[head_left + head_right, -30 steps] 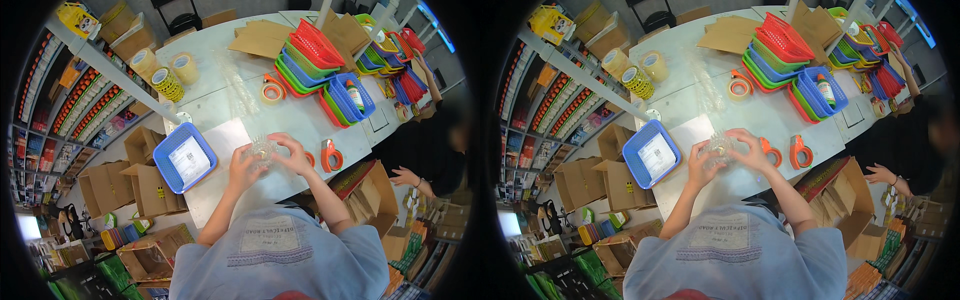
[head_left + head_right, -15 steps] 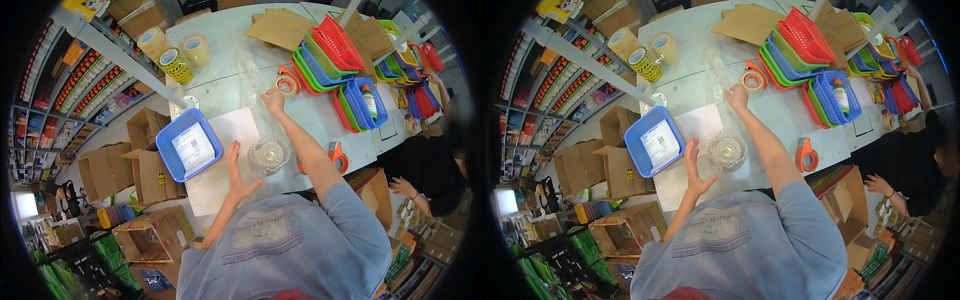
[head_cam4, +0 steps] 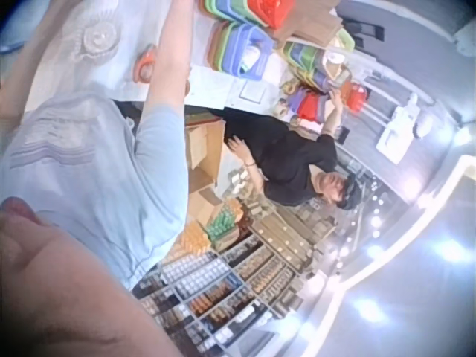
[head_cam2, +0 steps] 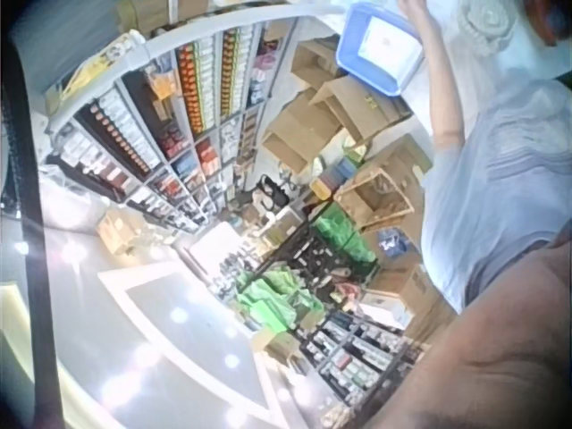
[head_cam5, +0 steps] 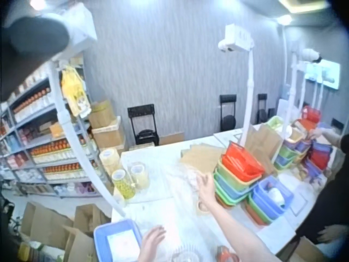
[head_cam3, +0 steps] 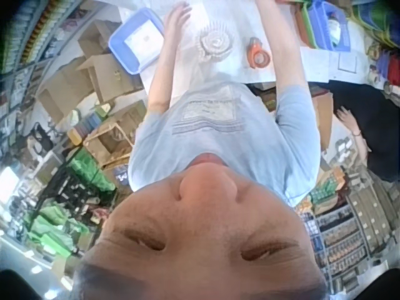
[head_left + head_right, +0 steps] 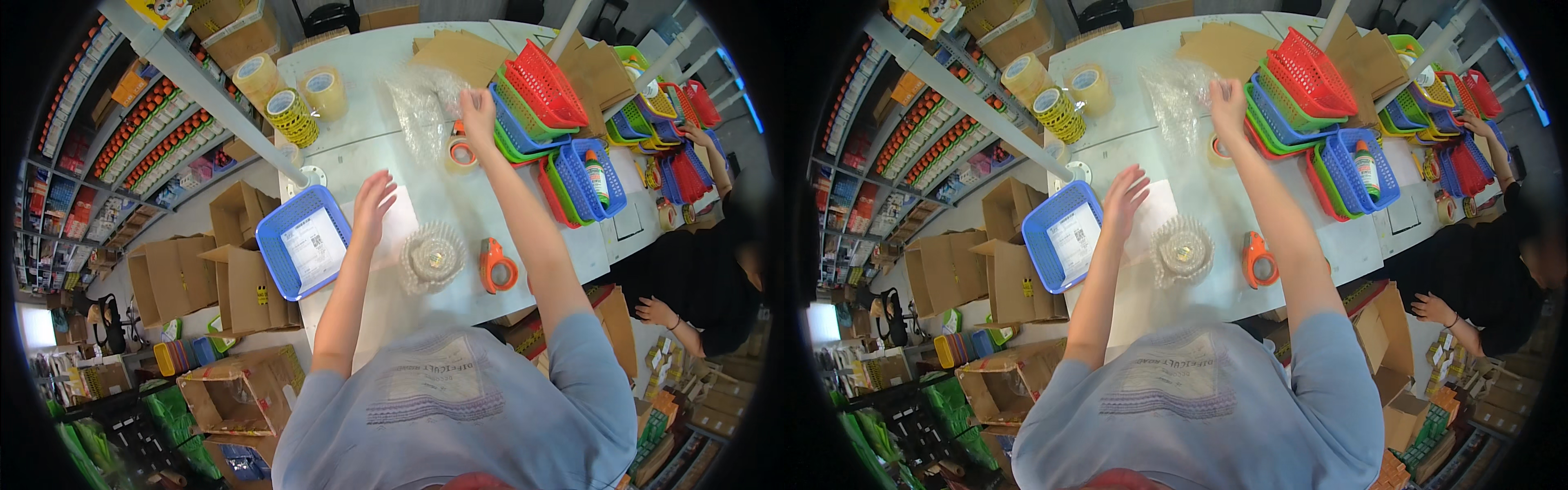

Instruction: The person wraps a small bottle in bubble wrap using a tape dispenser. They then place the wrapped bottle into a cardboard box. The person also handles a shipping label and other packaging materials on the table.

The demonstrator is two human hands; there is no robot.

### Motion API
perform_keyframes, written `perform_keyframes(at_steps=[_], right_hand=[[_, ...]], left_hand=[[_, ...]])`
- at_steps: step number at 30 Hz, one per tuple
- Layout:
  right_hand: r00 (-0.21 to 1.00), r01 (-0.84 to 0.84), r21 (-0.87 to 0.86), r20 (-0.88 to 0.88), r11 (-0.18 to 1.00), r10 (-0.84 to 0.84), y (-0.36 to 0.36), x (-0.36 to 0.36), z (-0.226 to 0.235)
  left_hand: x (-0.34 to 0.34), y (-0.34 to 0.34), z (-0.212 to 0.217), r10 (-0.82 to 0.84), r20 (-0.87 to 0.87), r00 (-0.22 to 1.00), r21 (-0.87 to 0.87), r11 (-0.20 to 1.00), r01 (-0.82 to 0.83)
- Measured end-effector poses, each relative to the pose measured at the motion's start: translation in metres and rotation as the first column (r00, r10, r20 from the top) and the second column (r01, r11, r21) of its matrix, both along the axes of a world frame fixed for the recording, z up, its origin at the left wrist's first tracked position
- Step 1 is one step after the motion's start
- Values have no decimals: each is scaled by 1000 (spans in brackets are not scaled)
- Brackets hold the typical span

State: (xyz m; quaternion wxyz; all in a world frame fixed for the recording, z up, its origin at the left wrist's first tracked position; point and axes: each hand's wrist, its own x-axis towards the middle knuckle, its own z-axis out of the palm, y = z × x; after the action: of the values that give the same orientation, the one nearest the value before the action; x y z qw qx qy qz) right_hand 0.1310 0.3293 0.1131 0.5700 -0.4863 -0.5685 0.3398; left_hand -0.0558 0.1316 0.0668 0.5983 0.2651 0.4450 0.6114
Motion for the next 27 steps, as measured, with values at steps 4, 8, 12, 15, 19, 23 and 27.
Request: perform_keyframes(at_steps=[4,8,12,15,19,23,27], right_hand=[[584,-516,-76,-760,853,285,-55,9,-17],[460,-669,-164,-858,725,230,-113,21,-10],[646,-340,45,-715,939,268,-158,77,18],[557,-135,229,-787,964,265,-211,120,77],[316,2,475,-835,880,450,-293,183,129],[78,151,832,-549,534,832,-344,259,164],[205,115,899,-437,422,876,-372,317,147]], left_hand=[[17,73,2,-27,283,959,-239,966,98],[29,123,-82,12,-36,999,-353,935,-24],[21,150,-91,265,98,959,-403,892,-206],[-36,164,-125,398,181,899,-444,849,-287],[-78,174,-157,507,294,811,-443,823,-354],[-83,170,-149,628,206,751,-583,695,-421],[-78,162,-117,435,25,900,-764,589,-263]])
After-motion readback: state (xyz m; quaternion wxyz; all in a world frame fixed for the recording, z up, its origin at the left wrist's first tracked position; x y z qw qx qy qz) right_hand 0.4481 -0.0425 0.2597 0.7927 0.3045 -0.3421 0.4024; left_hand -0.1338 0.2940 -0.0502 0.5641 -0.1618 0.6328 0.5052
